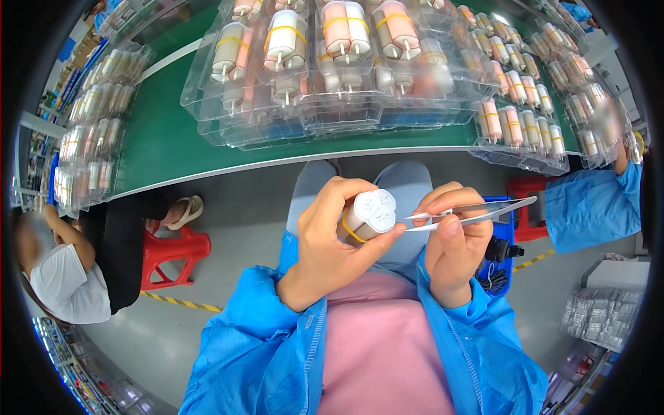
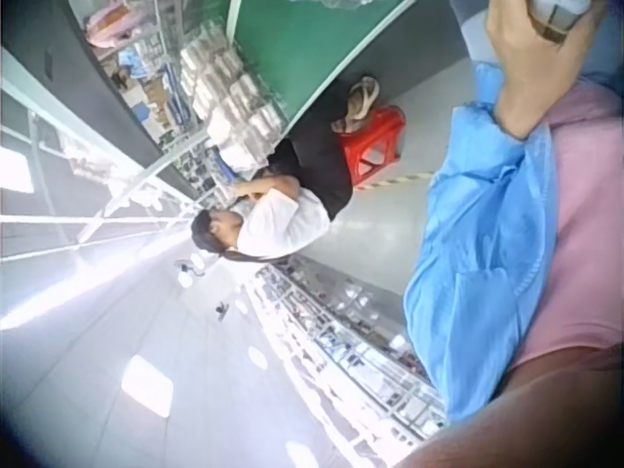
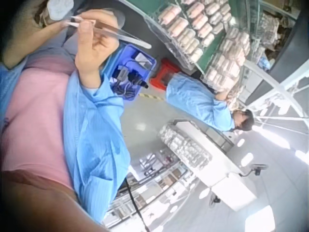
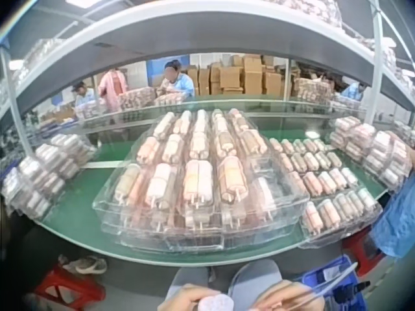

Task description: Assembling small white cylindrical units using tweezers and manual tools on a factory production line.

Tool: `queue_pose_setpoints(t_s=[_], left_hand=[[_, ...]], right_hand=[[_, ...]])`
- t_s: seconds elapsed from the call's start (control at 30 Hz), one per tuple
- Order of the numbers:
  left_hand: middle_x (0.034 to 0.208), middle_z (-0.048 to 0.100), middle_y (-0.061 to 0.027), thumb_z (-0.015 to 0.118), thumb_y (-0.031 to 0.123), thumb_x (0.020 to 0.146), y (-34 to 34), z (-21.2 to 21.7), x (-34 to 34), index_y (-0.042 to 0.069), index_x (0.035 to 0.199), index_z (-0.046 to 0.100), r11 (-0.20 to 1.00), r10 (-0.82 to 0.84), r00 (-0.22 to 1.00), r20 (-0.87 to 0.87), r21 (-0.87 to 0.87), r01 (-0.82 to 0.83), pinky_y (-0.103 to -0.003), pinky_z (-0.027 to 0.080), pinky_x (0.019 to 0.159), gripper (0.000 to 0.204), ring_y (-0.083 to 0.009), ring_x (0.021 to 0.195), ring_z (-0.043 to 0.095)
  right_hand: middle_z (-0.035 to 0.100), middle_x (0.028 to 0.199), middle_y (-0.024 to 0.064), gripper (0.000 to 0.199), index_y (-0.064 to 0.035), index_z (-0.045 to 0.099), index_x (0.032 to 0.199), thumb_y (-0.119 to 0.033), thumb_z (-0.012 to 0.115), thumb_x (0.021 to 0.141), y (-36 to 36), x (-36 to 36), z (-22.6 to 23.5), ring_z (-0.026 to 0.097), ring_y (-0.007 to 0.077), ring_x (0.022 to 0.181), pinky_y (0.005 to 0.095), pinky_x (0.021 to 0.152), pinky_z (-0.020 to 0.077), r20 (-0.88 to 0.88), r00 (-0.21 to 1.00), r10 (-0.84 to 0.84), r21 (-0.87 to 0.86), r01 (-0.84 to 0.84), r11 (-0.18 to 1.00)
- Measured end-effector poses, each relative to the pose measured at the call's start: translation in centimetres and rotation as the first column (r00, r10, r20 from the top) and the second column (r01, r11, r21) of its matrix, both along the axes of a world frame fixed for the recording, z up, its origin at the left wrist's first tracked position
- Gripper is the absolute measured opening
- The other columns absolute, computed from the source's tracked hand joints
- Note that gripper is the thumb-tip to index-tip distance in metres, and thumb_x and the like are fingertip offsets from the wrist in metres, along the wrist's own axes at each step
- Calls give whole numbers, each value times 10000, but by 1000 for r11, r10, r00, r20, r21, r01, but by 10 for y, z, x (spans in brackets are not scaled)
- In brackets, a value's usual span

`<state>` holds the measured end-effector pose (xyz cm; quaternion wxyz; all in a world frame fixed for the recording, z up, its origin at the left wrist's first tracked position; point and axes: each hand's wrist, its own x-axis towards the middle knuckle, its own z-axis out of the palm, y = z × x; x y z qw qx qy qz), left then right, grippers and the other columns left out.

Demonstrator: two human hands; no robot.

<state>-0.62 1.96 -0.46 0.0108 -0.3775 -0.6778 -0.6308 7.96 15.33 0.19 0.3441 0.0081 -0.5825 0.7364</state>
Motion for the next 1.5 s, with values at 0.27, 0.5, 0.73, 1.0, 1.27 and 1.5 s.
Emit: queue_pose_setpoints(t_s=[0.27,0.5,0.73,1.0,1.27,1.5], left_hand=[[838,594,-87,836,59,634,0,-1,-1,10,1000,555,999,32,998,-53,-6,-32,-255,480,610,464,-154,720,605],[858,585,-70,801,15,626,1,-9,-3,11,1026,547,1000,0,999,-36,-28,-1,-244,472,643,474,-121,742,590],[861,588,-72,822,38,627,3,-9,-3,12,1024,549,999,2,999,-41,-46,-3,-247,476,635,483,-126,740,597],[801,599,-100,822,47,601,3,-3,-4,38,959,571,996,69,989,-132,-44,-75,-288,473,547,437,-216,660,604],[790,584,-103,792,40,536,-1,-5,-4,54,937,592,989,121,969,-216,-55,-135,-320,462,532,448,-255,643,595],[801,590,-103,798,4,555,-5,-4,-6,21,957,587,981,111,945,-309,-120,-154,-304,447,566,454,-241,668,567]], right_hand=[[609,885,153,230,38,582,948,-185,611,898,-3,-3,-4,612,177,781,285,709,513,-29,999,13,3,-13,1000],[604,895,160,212,36,582,953,-166,604,894,-3,-5,-6,613,185,791,298,717,516,-31,998,46,-23,-47,999],[600,900,171,195,41,576,956,-146,589,901,-1,-8,-9,613,189,795,302,723,515,-36,998,43,-5,-43,999],[573,956,180,217,56,531,1030,-136,546,930,-3,-8,-11,635,207,812,314,725,550,-39,999,12,-25,-13,1000],[569,963,179,226,62,532,1034,-137,550,928,-5,-8,-13,634,207,822,317,734,558,-34,999,17,-12,-17,1000],[566,971,173,223,64,536,1042,-128,550,929,-7,-8,-13,630,203,842,322,747,559,-26,999,32,-25,-32,999]])
